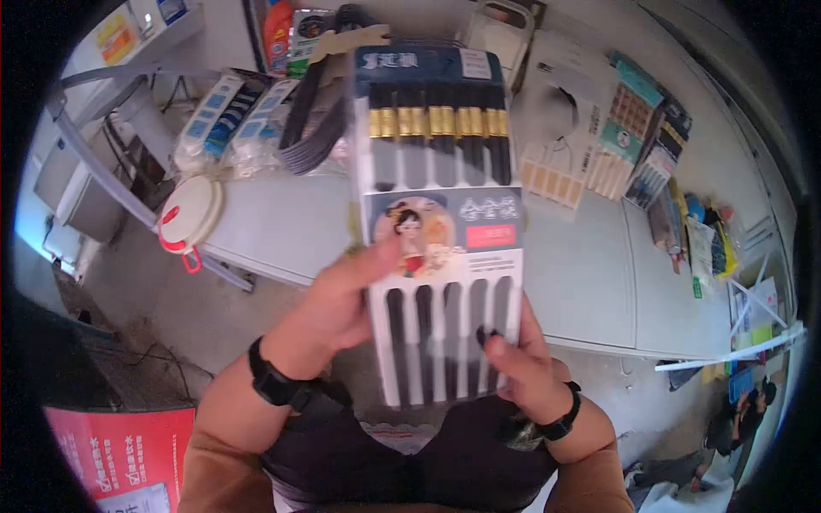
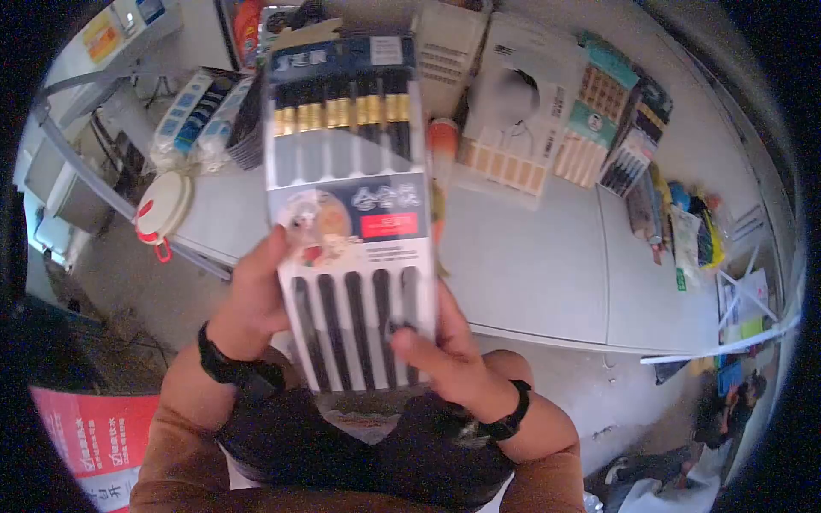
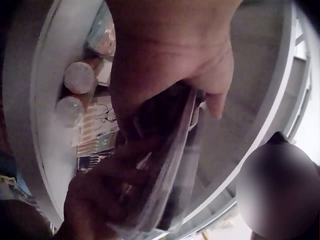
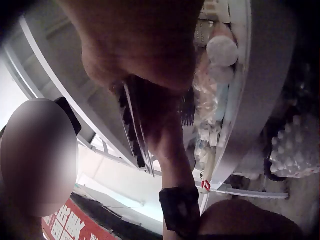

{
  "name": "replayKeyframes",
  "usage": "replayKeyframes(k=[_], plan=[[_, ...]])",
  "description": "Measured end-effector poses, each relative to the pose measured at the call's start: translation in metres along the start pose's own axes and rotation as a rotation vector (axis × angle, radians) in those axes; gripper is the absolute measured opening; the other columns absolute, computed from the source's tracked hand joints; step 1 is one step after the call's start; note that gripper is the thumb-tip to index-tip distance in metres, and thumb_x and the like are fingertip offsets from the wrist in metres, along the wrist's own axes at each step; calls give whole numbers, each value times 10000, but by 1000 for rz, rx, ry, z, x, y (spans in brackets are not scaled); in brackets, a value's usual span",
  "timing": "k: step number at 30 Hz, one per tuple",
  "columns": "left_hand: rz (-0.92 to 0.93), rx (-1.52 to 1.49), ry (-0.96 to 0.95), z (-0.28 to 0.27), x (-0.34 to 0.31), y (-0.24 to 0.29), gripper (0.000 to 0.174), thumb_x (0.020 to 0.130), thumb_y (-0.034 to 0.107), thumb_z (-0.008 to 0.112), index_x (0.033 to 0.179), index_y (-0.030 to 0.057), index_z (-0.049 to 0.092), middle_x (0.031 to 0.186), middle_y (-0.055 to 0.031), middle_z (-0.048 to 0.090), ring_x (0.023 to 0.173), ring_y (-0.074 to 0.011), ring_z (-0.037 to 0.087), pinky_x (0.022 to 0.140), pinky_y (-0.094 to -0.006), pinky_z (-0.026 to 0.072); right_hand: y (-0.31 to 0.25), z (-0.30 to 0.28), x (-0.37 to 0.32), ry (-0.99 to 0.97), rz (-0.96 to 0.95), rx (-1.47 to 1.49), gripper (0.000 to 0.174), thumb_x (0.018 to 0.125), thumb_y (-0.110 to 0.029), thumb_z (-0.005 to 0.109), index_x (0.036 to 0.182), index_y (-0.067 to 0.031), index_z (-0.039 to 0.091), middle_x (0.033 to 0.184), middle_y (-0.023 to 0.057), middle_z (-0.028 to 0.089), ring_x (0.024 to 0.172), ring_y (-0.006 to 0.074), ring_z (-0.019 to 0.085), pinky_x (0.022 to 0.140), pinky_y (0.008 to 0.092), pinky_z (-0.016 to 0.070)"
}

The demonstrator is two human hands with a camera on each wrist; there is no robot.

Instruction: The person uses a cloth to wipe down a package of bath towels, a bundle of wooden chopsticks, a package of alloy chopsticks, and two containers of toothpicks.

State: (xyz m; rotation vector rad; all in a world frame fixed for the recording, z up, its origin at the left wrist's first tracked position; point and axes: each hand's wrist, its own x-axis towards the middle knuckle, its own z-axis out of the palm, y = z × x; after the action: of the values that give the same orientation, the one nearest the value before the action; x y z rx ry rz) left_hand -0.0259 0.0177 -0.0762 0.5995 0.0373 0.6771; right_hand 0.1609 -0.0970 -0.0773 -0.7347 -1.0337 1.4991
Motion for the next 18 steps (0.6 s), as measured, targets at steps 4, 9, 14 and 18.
replayKeyframes(k=[4,9,14,18], plan=[[-40,61,80,1,-1,-1,502,908,273,592,1290,-20,451,1214,-153,575,1089,-231,587,934,-350,478,0,1,7,72,61,43,565,946,-178,532,1418,-30,259,1356,93,442,1242,173,431,1036,349,349],[71,-29,115,8,5,1,505,939,310,511,1299,-36,432,1244,-173,550,1136,-264,558,985,-389,435,10,-6,11,116,72,-3,548,936,-138,549,1410,-43,290,1338,80,452,1234,154,414,1039,324,314],[176,-117,58,6,5,9,599,960,430,408,1374,1,353,1348,-193,469,1220,-318,487,1033,-449,382,4,-5,9,89,115,49,526,925,-125,566,1386,-35,330,1314,78,471,1222,150,419,1036,319,314],[246,-115,83,7,4,17,598,958,442,408,1362,1,373,1336,-194,481,1206,-325,497,1029,-449,385,2,-4,6,78,136,-39,479,916,-138,587,1336,-28,385,1259,72,507,1181,145,449,1013,316,339]])
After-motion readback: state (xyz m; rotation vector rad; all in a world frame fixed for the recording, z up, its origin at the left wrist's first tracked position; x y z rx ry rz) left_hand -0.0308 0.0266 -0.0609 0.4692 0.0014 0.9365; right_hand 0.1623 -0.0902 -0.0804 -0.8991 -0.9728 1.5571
